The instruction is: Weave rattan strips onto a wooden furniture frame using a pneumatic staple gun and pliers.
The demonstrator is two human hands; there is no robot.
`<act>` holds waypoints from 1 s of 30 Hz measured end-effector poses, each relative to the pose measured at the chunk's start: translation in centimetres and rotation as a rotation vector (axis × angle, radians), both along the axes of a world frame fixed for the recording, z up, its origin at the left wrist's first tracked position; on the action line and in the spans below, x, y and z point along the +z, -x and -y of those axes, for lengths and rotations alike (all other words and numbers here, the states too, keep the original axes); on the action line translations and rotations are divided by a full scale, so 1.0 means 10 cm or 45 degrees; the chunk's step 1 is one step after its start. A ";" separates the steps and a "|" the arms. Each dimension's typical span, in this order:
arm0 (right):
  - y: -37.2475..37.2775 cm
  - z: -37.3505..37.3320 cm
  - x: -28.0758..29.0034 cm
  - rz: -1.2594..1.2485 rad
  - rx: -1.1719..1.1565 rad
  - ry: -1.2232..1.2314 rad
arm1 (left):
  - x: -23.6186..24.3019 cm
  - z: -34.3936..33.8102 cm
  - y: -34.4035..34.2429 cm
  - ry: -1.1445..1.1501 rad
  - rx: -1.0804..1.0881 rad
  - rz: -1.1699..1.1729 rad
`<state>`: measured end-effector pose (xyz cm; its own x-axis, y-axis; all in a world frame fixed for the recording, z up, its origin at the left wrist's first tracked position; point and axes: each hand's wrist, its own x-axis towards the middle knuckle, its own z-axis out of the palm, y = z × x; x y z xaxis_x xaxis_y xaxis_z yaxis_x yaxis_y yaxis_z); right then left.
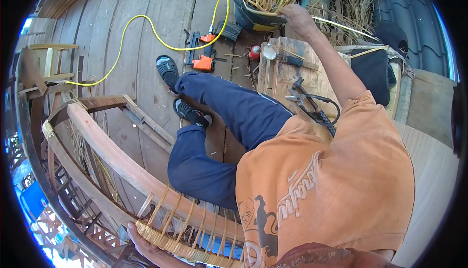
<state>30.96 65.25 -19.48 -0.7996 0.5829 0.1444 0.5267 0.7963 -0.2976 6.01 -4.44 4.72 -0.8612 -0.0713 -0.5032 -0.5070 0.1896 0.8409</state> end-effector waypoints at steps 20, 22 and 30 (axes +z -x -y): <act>0.16 -0.58 -0.51 -0.924 -0.966 1.334 | 0.42 -0.88 -0.62 0.932 -0.346 -0.346; 0.20 -0.81 -0.53 -1.083 -1.119 1.564 | 0.40 -0.77 -0.67 0.909 -0.378 -0.398; 0.33 -1.16 -0.81 -1.112 -1.243 1.494 | 0.22 0.05 -0.56 1.330 -0.871 -0.743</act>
<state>27.64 76.89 -27.54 -0.0506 0.8596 -0.5085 0.0251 -0.5079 -0.8611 11.65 -4.99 6.94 -0.9432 0.3302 -0.0357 0.3158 0.9249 0.2118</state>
